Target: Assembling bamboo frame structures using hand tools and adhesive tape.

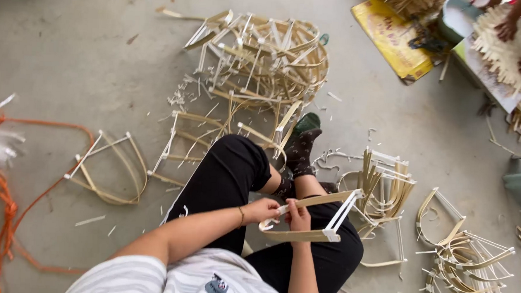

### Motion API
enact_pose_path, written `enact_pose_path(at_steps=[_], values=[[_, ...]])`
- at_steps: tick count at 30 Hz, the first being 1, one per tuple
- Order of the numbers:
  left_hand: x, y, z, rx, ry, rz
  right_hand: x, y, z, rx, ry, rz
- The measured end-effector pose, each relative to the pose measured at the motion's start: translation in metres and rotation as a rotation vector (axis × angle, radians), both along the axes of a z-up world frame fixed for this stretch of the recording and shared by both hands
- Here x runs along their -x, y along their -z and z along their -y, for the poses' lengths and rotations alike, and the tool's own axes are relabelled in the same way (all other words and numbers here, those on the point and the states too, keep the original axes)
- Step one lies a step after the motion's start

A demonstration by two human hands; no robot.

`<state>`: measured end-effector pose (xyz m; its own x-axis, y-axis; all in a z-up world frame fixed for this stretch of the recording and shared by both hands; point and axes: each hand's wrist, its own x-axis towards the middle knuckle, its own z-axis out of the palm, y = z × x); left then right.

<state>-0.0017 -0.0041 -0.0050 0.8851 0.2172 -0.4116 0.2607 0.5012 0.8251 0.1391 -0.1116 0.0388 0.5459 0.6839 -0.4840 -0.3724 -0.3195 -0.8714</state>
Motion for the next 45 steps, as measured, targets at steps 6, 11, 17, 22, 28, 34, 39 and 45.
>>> enact_pose_path(at_steps=[6, 11, 17, 22, 28, 34, 39, 45], values=[[0.01, -0.05, -0.014, 0.037, 0.098, -0.163, 0.002, -0.019, -0.003, -0.048, 0.152, 0.081], [0.012, -0.055, -0.015, 0.083, 0.117, -0.199, -0.003, -0.023, 0.001, -0.078, 0.221, 0.089], [0.013, -0.056, -0.015, 0.084, 0.127, -0.204, -0.006, -0.025, 0.004, -0.005, 0.303, 0.159], [0.014, -0.049, -0.012, 0.039, 0.167, -0.217, -0.002, -0.024, 0.007, 0.041, 0.223, 0.432], [0.014, -0.043, -0.016, 0.253, 0.267, -0.177, -0.005, -0.016, 0.006, -0.004, 0.327, 0.317], [0.013, -0.009, -0.009, 0.25, 0.011, 0.028, -0.023, 0.023, 0.016, -0.16, 0.188, 0.366], [0.02, -0.047, -0.017, 0.334, -0.001, 0.049, -0.011, 0.026, 0.021, 0.006, 0.152, 0.163], [0.022, -0.077, -0.024, 0.337, 0.006, -0.017, 0.001, -0.006, 0.017, 0.003, 0.022, 0.036]])
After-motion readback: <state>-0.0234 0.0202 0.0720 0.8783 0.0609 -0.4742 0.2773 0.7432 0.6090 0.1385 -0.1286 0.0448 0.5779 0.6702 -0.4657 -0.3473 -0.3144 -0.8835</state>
